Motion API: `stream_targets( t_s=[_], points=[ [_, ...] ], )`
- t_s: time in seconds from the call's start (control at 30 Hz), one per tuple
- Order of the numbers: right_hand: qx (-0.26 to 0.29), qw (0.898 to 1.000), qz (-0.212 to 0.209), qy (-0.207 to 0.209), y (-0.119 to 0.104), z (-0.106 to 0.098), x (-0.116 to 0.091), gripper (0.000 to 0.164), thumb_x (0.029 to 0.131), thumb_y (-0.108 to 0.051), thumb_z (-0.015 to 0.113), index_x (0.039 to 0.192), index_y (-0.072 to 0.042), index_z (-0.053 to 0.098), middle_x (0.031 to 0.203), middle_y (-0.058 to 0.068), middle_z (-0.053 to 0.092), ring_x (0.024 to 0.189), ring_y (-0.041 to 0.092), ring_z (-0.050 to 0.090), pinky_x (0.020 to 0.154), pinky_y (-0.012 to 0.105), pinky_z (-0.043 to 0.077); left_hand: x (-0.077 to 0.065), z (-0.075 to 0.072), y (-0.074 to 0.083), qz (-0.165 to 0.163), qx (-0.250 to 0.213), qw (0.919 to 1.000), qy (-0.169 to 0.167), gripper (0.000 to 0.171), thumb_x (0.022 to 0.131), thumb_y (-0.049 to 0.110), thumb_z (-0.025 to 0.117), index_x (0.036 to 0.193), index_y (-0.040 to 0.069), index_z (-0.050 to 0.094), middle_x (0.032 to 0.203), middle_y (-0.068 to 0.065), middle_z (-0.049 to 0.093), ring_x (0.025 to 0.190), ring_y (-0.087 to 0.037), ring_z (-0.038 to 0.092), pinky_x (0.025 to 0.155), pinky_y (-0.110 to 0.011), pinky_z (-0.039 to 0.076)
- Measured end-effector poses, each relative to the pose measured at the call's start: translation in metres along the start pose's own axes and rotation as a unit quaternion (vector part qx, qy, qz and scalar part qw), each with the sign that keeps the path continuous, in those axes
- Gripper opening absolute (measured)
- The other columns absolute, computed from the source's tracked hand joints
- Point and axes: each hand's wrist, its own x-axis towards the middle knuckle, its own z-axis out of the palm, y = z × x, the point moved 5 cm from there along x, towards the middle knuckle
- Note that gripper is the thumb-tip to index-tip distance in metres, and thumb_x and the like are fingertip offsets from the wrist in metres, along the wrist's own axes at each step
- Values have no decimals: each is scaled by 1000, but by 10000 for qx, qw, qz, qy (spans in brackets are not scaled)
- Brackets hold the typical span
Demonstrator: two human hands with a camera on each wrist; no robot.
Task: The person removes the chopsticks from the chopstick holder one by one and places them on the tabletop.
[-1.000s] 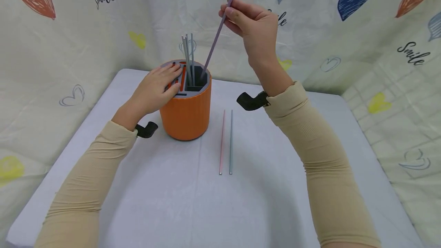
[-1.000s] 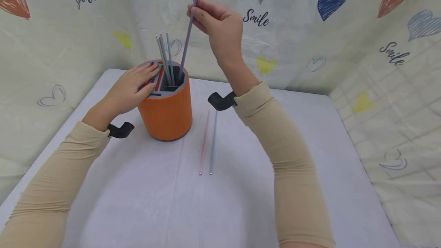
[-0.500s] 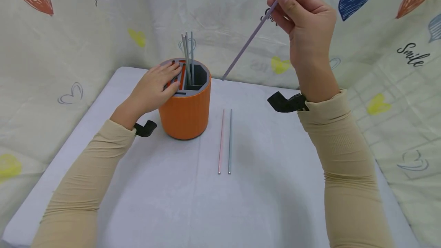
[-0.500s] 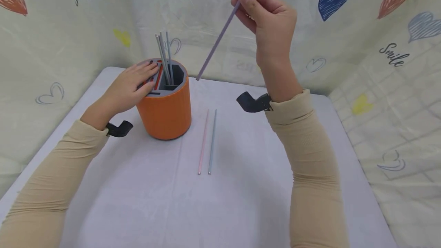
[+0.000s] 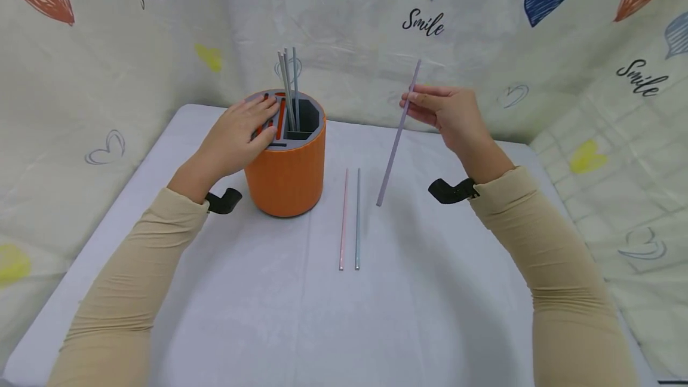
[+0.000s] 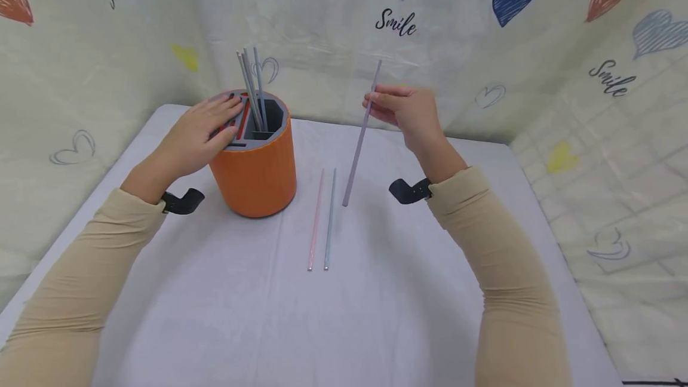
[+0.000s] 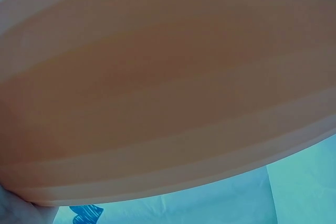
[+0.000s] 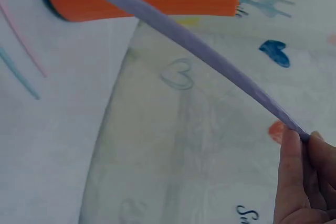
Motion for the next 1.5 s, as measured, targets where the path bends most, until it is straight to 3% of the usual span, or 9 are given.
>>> stream_targets(
  t_s=[0.27,0.5,0.67,0.9,1.13,1.5],
  points=[
    [-668,9900,1242,4,64,-13,16,9,91,-3,68,88,-7,75,84,5,78,80,15,77,78,26,62,-1,-1,-3,-15,-47,10000,35,56,105,30,36,155,5,34,163,-13,30,155,-32,19,128,-49,11],
    [-810,9795,1844,-74,105,-22,20,9,92,-3,66,99,-4,72,85,5,78,81,14,76,75,23,62,-1,0,-4,1,-36,10000,67,56,105,30,36,154,5,34,163,-13,31,154,-32,19,129,-48,11],
    [-1001,9735,2055,-105,123,-26,23,25,94,-4,65,118,4,65,86,5,77,80,15,76,75,23,62,0,1,-4,5,-62,9999,133,55,105,31,36,154,6,35,163,-11,31,154,-31,20,129,-48,11],
    [-1128,9645,2386,-90,142,-30,26,23,94,-5,64,116,2,63,83,4,77,78,14,77,71,22,61,2,1,-3,13,-83,9998,183,56,105,31,36,154,6,35,162,-12,32,154,-31,20,129,-48,11],
    [-1165,9593,2574,-40,159,-34,28,49,95,-6,64,140,7,50,80,2,77,76,12,76,70,20,61,3,2,-3,13,-59,9998,165,55,105,31,36,154,6,36,162,-12,32,154,-31,21,129,-48,11],
    [-1269,9520,2785,-83,175,-34,25,45,94,-3,64,137,8,53,79,4,76,75,11,75,69,20,61,0,1,-2,44,-141,9996,222,54,105,29,37,153,4,37,162,-13,33,154,-31,22,129,-46,12]
  ],
)
